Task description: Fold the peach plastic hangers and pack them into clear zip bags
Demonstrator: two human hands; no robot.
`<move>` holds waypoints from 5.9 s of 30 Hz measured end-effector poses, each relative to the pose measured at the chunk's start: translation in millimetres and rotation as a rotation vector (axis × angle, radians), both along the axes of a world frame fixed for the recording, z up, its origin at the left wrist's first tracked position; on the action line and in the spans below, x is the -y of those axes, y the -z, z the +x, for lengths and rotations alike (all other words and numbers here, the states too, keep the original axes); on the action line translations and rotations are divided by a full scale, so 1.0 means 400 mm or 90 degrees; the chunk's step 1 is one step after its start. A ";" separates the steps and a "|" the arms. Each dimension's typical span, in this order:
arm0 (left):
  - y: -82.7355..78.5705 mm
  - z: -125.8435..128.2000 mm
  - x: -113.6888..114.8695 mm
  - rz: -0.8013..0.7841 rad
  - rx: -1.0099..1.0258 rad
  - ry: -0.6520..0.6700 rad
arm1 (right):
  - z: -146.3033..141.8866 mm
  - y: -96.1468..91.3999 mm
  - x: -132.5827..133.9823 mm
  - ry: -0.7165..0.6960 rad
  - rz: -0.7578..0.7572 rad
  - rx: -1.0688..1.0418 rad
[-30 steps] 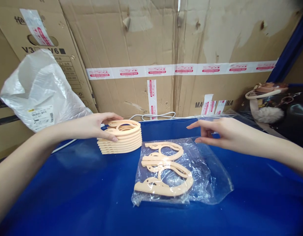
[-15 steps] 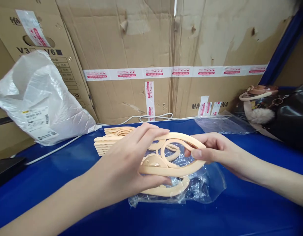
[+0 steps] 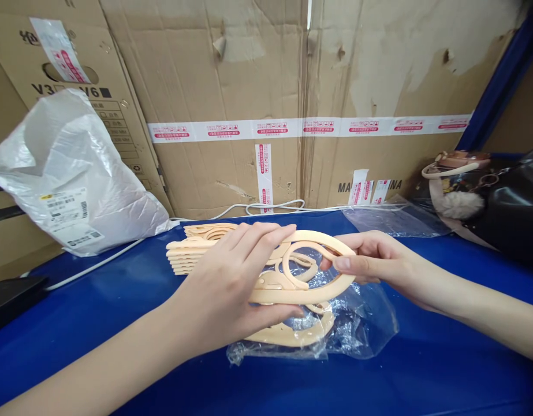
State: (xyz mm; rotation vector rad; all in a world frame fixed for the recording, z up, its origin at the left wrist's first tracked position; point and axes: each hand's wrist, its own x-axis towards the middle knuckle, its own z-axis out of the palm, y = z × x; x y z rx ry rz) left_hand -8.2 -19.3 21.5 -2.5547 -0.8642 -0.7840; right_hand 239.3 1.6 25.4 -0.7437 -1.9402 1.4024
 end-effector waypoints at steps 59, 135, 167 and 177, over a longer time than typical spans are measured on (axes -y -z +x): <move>0.043 -0.016 -0.090 -0.148 -0.097 -0.062 | 0.176 0.088 -0.075 0.150 0.308 0.387; -0.118 -0.237 -0.135 -0.178 0.022 -0.237 | 0.065 0.093 -0.127 0.195 0.612 0.530; -0.078 -0.121 -0.059 -0.078 0.049 -0.053 | 0.019 0.013 -0.067 0.198 0.307 0.174; 0.024 -0.001 -0.012 0.012 -0.017 -0.036 | -0.001 0.030 -0.042 0.089 0.024 0.019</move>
